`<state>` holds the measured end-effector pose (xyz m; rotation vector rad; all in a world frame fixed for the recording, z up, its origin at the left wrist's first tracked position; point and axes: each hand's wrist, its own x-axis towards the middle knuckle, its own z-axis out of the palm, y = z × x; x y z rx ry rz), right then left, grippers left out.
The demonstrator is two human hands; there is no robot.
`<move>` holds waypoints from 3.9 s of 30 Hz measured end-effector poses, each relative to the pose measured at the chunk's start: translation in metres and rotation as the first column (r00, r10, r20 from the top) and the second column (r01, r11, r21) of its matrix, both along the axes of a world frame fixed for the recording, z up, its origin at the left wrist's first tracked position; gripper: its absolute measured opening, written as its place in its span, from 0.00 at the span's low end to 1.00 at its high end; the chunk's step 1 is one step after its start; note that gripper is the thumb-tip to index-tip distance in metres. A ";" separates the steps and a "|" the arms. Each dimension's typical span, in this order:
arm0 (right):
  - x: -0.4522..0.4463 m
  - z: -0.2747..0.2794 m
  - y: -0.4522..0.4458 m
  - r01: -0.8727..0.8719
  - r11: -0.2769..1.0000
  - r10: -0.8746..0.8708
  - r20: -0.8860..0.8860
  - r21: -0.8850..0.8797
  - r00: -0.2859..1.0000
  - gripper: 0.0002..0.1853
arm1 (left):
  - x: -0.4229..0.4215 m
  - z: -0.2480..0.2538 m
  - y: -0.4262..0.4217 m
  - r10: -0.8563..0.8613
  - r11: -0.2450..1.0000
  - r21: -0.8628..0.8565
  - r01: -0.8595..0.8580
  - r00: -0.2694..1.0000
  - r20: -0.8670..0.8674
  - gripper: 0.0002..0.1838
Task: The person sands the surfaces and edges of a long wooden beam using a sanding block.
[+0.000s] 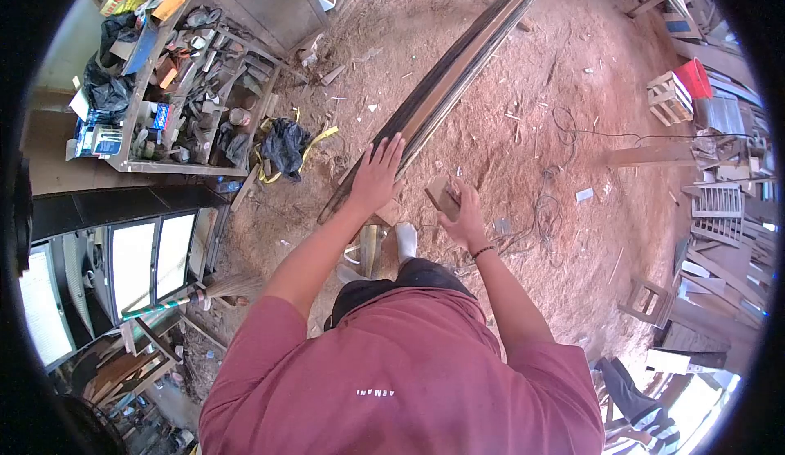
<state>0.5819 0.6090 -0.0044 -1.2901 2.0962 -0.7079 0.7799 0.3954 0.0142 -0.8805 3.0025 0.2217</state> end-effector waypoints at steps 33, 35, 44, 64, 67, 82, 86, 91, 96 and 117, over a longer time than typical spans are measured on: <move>0.225 0.031 -0.091 -0.446 0.878 0.378 -0.317 -0.175 0.870 0.45 | 0.363 0.021 0.222 0.344 0.939 0.034 -0.342 0.935 -0.086 0.35; 0.250 0.032 -0.076 -0.432 0.880 0.341 -0.371 -0.197 0.864 0.44 | 0.392 0.017 0.236 0.342 0.940 0.033 -0.341 0.933 -0.113 0.35; 0.367 0.033 -0.004 -0.402 0.905 0.314 -0.419 -0.139 0.852 0.43 | 0.527 0.027 0.285 0.538 0.806 0.401 -0.434 0.820 -0.194 0.26; 0.530 0.037 0.083 -0.692 0.714 0.643 -0.293 -0.106 0.708 0.43 | 0.568 -0.090 0.293 0.822 -0.565 0.741 0.363 0.323 0.469 0.18; 0.464 0.028 0.046 -0.272 0.954 0.224 -0.303 -0.128 0.926 0.39 | 0.563 -0.096 0.294 0.798 -0.596 0.607 0.526 0.304 0.520 0.16; 0.496 0.030 0.057 -0.384 0.904 0.280 -0.421 -0.187 0.863 0.39 | 0.572 -0.144 0.305 0.843 -0.530 0.476 0.701 0.378 0.383 0.15; 0.577 0.027 0.110 -0.669 0.719 0.588 -0.348 -0.187 0.730 0.41 | 0.534 -0.121 0.295 0.903 -0.429 0.744 0.512 0.223 0.368 0.15; 0.530 0.024 0.075 -0.583 0.800 0.546 -0.235 -0.139 0.805 0.40 | 0.554 -0.098 0.294 0.872 -0.483 0.780 0.399 0.295 0.389 0.15; 0.510 0.024 0.067 -0.441 0.876 0.365 -0.328 -0.196 0.871 0.38 | 0.559 -0.111 0.298 0.830 -0.539 0.572 0.618 0.272 0.487 0.15; 0.505 0.019 0.068 -0.681 0.726 0.613 -0.358 -0.096 0.704 0.43 | 0.554 -0.103 0.297 0.828 -0.551 0.691 0.468 0.203 0.523 0.14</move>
